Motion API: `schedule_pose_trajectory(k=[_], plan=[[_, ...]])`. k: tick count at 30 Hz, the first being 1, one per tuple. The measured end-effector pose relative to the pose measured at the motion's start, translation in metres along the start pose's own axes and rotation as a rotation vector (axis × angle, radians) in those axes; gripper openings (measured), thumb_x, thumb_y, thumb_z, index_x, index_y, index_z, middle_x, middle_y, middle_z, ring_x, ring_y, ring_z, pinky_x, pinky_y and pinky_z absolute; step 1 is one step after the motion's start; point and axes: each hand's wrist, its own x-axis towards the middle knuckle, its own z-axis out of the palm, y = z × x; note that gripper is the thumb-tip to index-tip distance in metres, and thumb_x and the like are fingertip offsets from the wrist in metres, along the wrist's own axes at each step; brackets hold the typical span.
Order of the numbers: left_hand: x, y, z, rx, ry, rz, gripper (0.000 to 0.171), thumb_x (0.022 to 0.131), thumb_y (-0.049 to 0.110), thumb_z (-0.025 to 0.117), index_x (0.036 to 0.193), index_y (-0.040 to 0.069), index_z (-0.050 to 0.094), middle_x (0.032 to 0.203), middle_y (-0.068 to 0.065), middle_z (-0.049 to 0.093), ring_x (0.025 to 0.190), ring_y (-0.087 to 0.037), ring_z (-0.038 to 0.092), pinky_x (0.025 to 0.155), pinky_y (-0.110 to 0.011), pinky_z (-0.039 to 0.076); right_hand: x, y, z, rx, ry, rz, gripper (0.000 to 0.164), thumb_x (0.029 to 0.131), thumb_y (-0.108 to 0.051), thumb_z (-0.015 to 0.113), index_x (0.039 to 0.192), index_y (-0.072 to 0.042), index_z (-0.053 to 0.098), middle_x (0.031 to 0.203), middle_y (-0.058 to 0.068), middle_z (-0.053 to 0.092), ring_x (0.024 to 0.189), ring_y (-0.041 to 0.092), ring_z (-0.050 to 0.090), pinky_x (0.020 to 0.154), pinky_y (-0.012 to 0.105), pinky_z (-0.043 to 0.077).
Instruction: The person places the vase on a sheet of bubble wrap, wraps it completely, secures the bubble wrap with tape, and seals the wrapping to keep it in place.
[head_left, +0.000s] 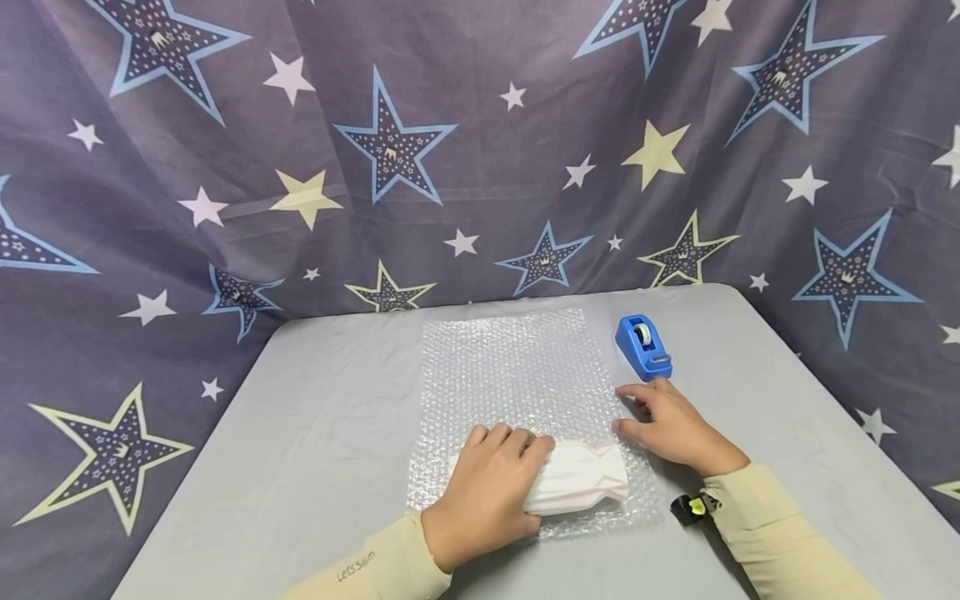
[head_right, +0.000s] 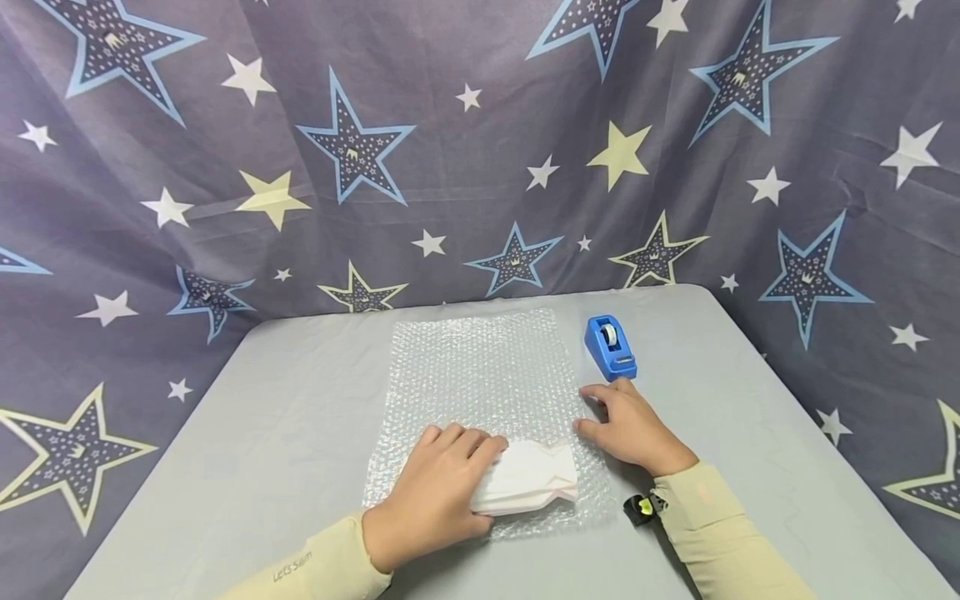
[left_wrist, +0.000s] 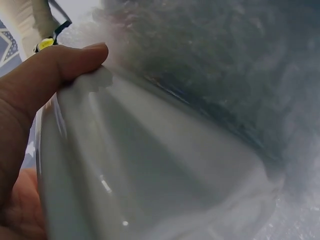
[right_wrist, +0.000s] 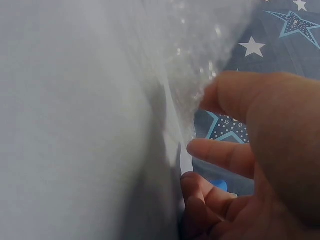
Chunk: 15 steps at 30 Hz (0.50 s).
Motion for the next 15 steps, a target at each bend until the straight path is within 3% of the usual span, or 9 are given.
schedule_pose_trajectory(k=[10, 15], plan=[[-0.0023, 0.0026, 0.0015, 0.016, -0.043, -0.007, 0.091, 0.051, 0.048, 0.093, 0.13, 0.02, 0.058, 0.114, 0.003, 0.07, 0.095, -0.019, 0.061, 0.076, -0.035, 0.039, -0.0009, -0.0021, -0.0009, -0.001, 0.002, -0.002, 0.055, 0.085, -0.031, 0.079, 0.132, -0.003, 0.068, 0.101, 0.012, 0.057, 0.089, 0.02, 0.054, 0.076, 0.035, 0.046], [-0.0047, 0.0022, -0.0024, 0.042, -0.106, 0.022, 0.114, 0.049, 0.069, 0.092, 0.141, 0.015, 0.052, 0.122, 0.0, 0.067, 0.104, -0.02, 0.062, 0.08, -0.037, 0.042, -0.0012, -0.0015, -0.0006, -0.003, 0.004, -0.002, 0.055, 0.086, -0.031, 0.08, 0.132, -0.003, 0.068, 0.102, 0.012, 0.057, 0.089, 0.02, 0.054, 0.076, 0.036, 0.047]])
